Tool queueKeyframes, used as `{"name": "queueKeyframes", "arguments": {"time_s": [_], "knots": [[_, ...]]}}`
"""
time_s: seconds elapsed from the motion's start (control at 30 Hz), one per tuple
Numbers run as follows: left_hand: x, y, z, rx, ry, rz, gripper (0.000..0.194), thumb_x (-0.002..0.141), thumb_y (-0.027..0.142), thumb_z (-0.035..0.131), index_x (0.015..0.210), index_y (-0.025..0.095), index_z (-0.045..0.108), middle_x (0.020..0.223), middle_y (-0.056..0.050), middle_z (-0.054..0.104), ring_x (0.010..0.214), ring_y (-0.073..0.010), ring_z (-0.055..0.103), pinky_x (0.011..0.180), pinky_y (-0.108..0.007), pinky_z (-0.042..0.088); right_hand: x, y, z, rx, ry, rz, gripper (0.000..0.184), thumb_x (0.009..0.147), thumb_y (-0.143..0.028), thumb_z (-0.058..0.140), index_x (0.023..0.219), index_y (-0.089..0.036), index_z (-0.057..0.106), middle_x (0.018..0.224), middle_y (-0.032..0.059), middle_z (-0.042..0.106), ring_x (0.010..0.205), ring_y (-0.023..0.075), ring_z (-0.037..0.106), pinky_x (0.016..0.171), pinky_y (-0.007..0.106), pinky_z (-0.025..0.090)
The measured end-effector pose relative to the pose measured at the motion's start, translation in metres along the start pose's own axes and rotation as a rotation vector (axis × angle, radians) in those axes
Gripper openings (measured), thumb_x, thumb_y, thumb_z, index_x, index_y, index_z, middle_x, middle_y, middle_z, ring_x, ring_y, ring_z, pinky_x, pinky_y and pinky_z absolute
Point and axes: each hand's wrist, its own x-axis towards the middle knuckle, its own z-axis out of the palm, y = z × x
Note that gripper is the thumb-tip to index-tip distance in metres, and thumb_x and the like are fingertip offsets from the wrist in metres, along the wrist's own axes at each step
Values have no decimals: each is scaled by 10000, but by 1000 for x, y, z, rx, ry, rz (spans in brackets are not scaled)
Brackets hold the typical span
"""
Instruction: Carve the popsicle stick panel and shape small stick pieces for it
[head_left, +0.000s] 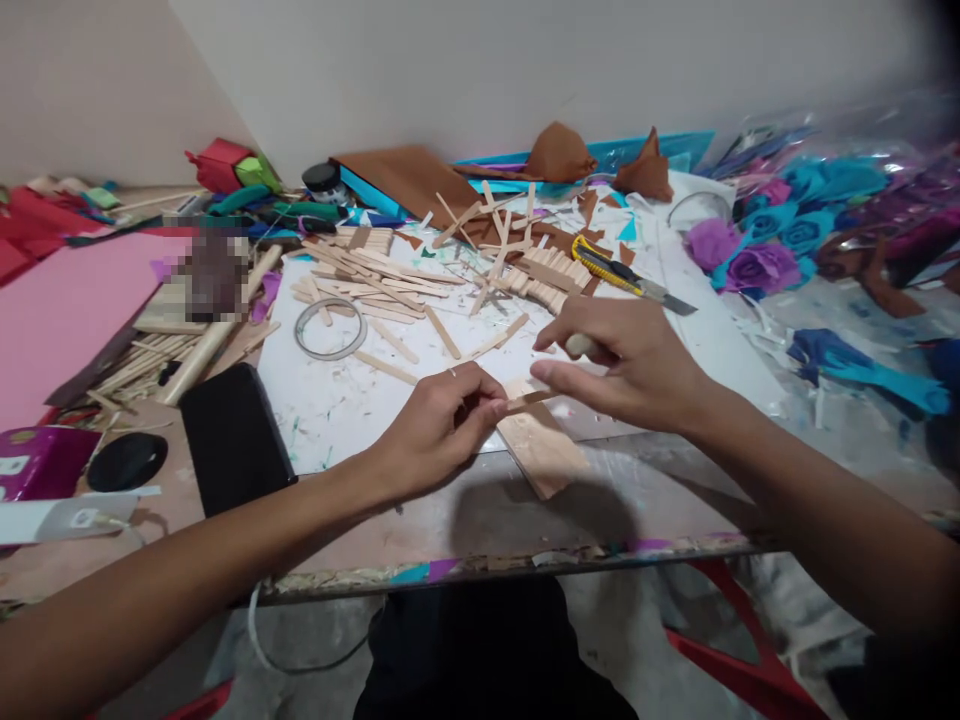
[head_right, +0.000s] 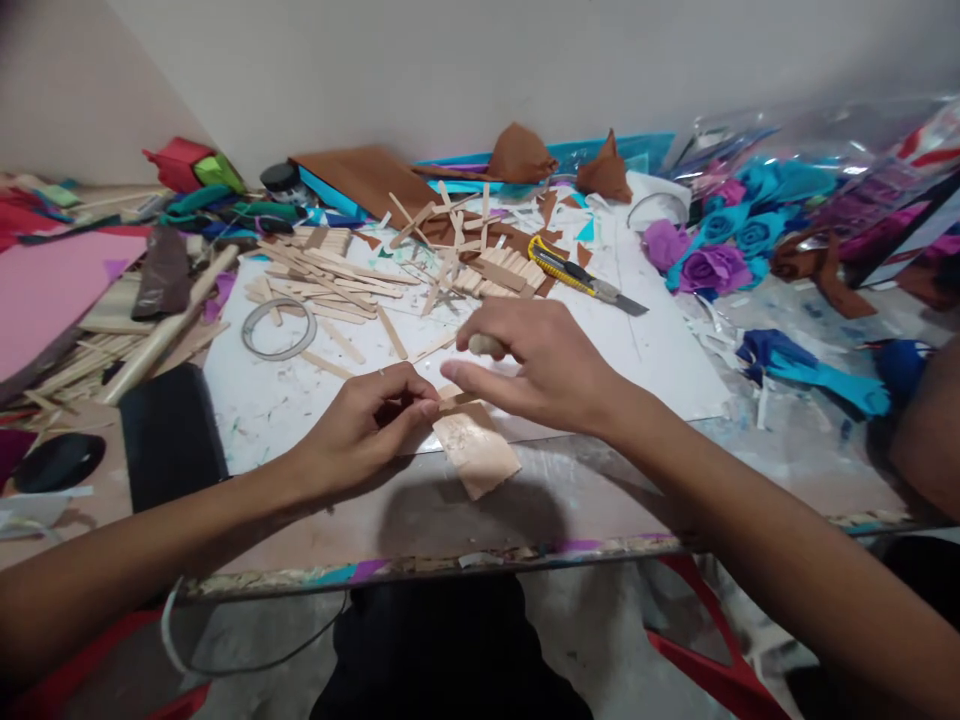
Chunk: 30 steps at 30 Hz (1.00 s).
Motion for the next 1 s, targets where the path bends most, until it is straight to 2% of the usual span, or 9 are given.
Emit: {"name": "queueKeyframes", "arguments": {"time_s": [0.1, 0.2, 0.47, 0.67, 0.77, 0.83, 1.0], "knots": [[1, 1, -2, -230, -37, -150, 254, 1010, 392, 607, 920, 157, 641, 682, 30, 563, 536, -79, 458, 488, -213, 343, -3, 7, 1, -94, -307, -20, 240, 941, -393, 673, 1004, -174, 746, 798, 45, 719, 677, 165, 610, 645, 300, 381], [3, 1, -6, -405, -57, -230, 251, 1000, 388, 637, 941, 145, 654, 704, 9, 615, 524, -72, 493, 469, -202, 362, -5, 9, 5, -35, -458, -32, 210, 977, -311, 609, 960, -151, 743, 751, 24, 689, 634, 128, 574, 624, 273, 364], [7, 0, -16, -451, -127, -238, 303, 1006, 327, 656, 827, 87, 696, 678, -9, 657, 542, -30, 559, 521, -137, 400, -7, 14, 13, 82, -374, -111, 196, 1007, -292, 607, 955, -141, 721, 694, -18, 646, 575, 65, 483, 603, 216, 343], [6, -3, -14, -548, -127, -292, 185, 928, 266, 757, 936, 84, 724, 707, -21, 691, 566, -57, 615, 544, -143, 474, -8, 16, 14, 84, -362, -103, 180, 980, -234, 610, 860, -141, 705, 633, -38, 583, 549, 58, 440, 579, 215, 322], [4, -3, -13, -559, -135, -313, 174, 930, 251, 751, 926, 77, 737, 717, -37, 704, 573, -62, 628, 550, -146, 491, -8, 16, 12, 84, -368, -73, 244, 983, -215, 573, 759, -144, 639, 593, -46, 517, 537, 61, 399, 560, 228, 295], [3, -3, -13, -556, -132, -296, 205, 956, 276, 720, 925, 75, 740, 759, -60, 725, 590, -70, 647, 560, -154, 507, -8, 14, 11, 100, -389, -39, 304, 997, -224, 547, 702, -151, 573, 578, -52, 465, 533, 61, 368, 550, 233, 279], [4, -2, -13, -619, -115, -223, 239, 962, 289, 718, 1112, 103, 709, 822, -62, 750, 632, -92, 685, 595, -177, 546, -7, 8, 8, 191, -481, -17, 330, 1011, -230, 533, 690, -164, 494, 584, -70, 385, 533, 52, 334, 542, 211, 276]]}}
